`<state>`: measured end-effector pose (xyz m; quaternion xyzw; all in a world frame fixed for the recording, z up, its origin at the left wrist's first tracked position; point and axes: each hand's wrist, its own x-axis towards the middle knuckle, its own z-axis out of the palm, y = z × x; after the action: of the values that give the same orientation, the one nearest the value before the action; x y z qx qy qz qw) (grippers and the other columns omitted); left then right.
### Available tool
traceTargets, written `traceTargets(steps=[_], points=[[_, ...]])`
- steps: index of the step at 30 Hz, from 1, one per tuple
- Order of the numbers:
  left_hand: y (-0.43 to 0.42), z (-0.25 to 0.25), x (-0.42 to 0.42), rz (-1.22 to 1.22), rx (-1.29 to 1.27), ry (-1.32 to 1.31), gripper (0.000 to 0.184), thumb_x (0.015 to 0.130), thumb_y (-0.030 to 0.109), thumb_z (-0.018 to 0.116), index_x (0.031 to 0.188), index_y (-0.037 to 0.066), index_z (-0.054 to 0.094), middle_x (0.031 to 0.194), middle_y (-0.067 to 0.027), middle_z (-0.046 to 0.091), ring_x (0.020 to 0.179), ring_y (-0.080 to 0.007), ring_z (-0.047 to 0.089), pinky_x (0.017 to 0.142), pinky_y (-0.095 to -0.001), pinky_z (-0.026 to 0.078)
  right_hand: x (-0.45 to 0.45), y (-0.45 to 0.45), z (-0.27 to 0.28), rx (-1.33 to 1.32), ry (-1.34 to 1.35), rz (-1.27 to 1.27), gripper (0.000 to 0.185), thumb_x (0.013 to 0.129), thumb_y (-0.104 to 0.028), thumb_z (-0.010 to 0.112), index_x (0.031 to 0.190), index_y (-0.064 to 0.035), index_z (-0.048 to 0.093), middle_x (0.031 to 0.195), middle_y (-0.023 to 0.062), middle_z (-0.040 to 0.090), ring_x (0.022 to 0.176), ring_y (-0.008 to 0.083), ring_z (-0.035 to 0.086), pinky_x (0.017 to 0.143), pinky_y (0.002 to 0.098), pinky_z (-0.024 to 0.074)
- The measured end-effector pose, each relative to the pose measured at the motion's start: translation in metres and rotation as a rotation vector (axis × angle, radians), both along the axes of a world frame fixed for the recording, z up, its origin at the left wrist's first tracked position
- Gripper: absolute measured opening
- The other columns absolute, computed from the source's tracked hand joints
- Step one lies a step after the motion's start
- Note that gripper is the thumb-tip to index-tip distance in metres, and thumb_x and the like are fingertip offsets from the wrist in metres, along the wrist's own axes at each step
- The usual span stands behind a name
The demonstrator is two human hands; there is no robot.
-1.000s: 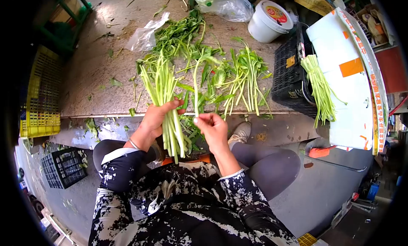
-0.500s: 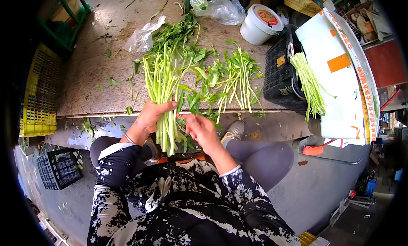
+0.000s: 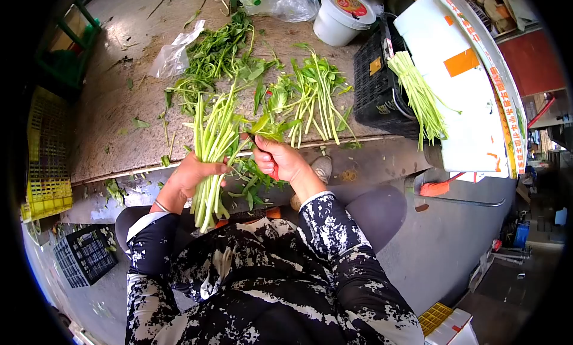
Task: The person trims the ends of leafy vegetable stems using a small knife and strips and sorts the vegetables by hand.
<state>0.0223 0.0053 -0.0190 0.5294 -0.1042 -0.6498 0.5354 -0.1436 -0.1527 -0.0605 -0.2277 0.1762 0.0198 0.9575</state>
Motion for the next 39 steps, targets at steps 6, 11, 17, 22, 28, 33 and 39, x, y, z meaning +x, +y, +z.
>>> traceTargets(steps=[6,11,17,22,28,33,39], points=[[-0.001,-0.007,0.001,0.002,0.045,0.019,0.029,0.070,-0.006,0.065,0.096,-0.001,0.053,0.082,-0.0087,0.057,0.067,-0.0200,0.059,0.055,-0.0315,0.053,-0.014,-0.023,-0.069,-1.098,0.642,0.337,0.043,0.082,-0.040,0.061,0.104,-0.0033,0.060,0.066,0.0042,0.057,0.054,0.0141,0.051,0.053,0.0292,0.0433],[-0.009,-0.002,0.000,0.157,0.120,0.021,0.033,0.071,0.002,0.069,0.099,0.002,0.054,0.082,-0.0087,0.060,0.066,-0.0179,0.060,0.057,-0.0289,0.054,-0.035,-0.093,-0.132,-1.275,1.242,-0.131,0.048,0.071,-0.050,0.066,0.087,-0.0045,0.065,0.083,0.0133,0.065,0.079,0.0283,0.062,0.072,0.0367,0.0474],[-0.017,-0.013,0.006,0.286,0.098,0.043,0.029,0.074,0.007,0.070,0.098,0.004,0.054,0.077,-0.0046,0.058,0.061,-0.0157,0.058,0.054,-0.0282,0.052,-0.031,-0.142,-0.165,-1.492,1.462,-0.357,0.034,0.073,-0.036,0.062,0.082,-0.0035,0.063,0.079,0.0161,0.065,0.078,0.0316,0.062,0.069,0.0408,0.0473],[-0.023,-0.010,0.008,0.330,0.078,0.073,0.029,0.074,0.003,0.068,0.100,0.003,0.056,0.081,-0.0048,0.059,0.066,-0.0166,0.059,0.057,-0.0296,0.053,-0.032,-0.182,-0.159,-1.113,1.202,-0.282,0.028,0.075,-0.028,0.059,0.075,-0.0004,0.063,0.062,0.0106,0.063,0.048,0.0185,0.061,0.057,0.0315,0.0487],[-0.023,-0.002,0.000,0.298,0.042,0.061,0.029,0.073,0.005,0.069,0.097,0.004,0.053,0.079,-0.0054,0.057,0.066,-0.0170,0.058,0.058,-0.0303,0.052,-0.024,-0.170,-0.142,-1.161,1.442,0.035,0.043,0.075,-0.040,0.065,0.083,0.0024,0.063,0.063,0.0101,0.065,0.051,0.0180,0.064,0.056,0.0302,0.0503],[-0.023,0.000,-0.004,0.327,0.008,0.061,0.032,0.072,0.004,0.069,0.099,0.004,0.052,0.080,-0.0061,0.058,0.067,-0.0181,0.060,0.059,-0.0319,0.054,0.002,-0.150,-0.176,-1.323,1.445,-0.174,0.042,0.067,-0.039,0.070,0.085,-0.0016,0.066,0.088,0.0188,0.064,0.084,0.0323,0.062,0.075,0.0399,0.0484],[-0.017,0.005,0.005,0.328,0.027,0.114,0.026,0.073,0.007,0.069,0.095,0.003,0.054,0.078,-0.0087,0.061,0.064,-0.0189,0.060,0.058,-0.0311,0.052,-0.003,-0.176,-0.083,-0.905,1.254,-0.196,0.023,0.070,-0.026,0.065,0.069,-0.0059,0.054,0.052,0.0036,0.047,0.033,0.0115,0.033,0.031,0.0284,0.0264]])
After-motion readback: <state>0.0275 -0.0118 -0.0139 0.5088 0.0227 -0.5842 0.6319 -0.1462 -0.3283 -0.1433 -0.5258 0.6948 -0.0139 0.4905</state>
